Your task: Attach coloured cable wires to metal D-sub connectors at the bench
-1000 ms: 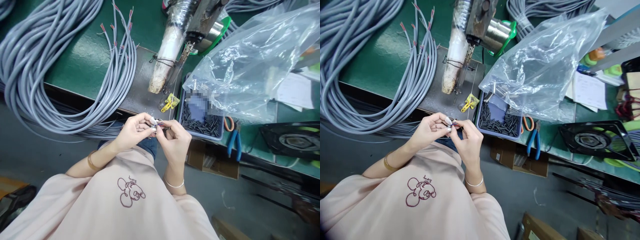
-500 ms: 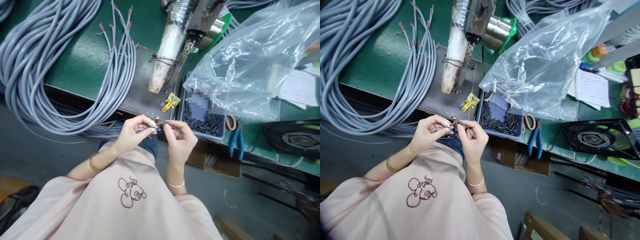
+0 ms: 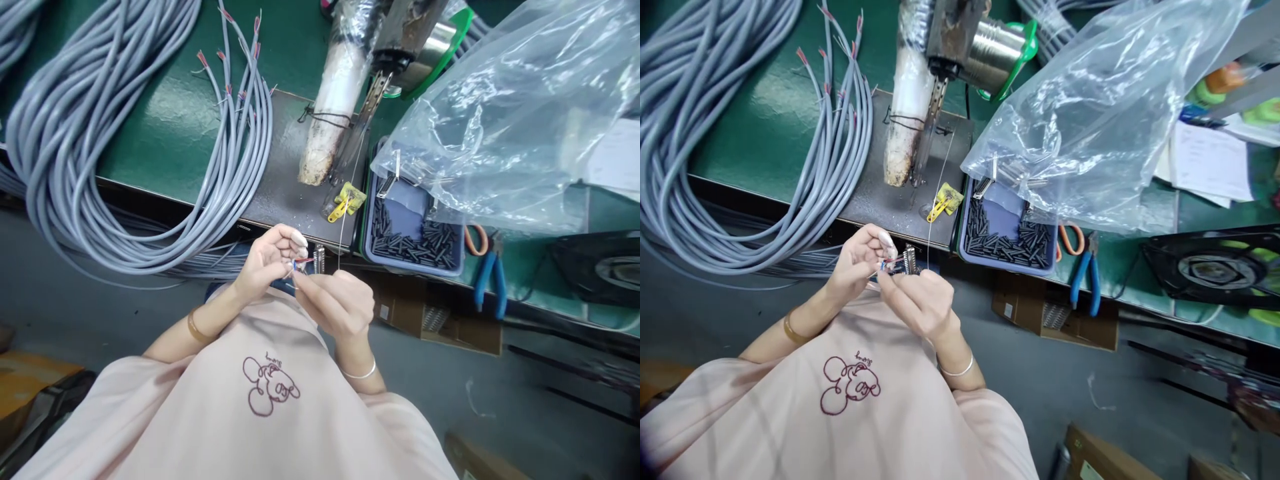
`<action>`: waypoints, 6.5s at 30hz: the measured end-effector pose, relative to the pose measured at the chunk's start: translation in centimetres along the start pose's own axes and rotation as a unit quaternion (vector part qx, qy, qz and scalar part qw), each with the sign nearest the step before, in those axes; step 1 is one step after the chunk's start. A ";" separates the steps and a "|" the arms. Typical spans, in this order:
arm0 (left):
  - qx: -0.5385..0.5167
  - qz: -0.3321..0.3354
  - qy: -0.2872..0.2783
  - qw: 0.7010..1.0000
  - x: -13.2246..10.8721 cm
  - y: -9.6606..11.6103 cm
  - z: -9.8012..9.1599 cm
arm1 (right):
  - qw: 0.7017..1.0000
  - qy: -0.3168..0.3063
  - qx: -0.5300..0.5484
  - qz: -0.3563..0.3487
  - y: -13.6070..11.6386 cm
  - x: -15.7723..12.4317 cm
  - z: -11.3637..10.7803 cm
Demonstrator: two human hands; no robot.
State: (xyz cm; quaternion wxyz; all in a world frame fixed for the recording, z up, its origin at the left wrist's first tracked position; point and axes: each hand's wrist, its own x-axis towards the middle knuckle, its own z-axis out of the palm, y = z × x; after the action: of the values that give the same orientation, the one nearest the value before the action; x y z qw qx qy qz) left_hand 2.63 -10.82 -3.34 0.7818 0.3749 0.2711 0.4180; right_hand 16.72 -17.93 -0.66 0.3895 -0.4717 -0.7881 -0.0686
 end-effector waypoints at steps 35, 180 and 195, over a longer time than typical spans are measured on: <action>0.000 -0.058 -0.004 0.998 0.5 2.4 0.8 | 0.959 0.187 0.059 0.204 1.2 -2.2 2.9; 0.086 -0.076 0.013 0.993 1.3 1.8 0.9 | 0.887 0.013 0.199 0.417 1.7 2.4 0.4; 0.061 -0.039 0.027 0.997 1.0 0.9 1.1 | 0.876 0.016 0.176 0.450 1.7 2.1 0.5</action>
State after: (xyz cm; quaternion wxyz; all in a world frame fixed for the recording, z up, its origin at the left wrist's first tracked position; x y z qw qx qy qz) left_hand 3.53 -9.99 -2.08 0.7656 0.3995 0.3316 0.3800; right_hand 17.27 -15.30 0.01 0.4674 -0.6978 -0.4838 0.2461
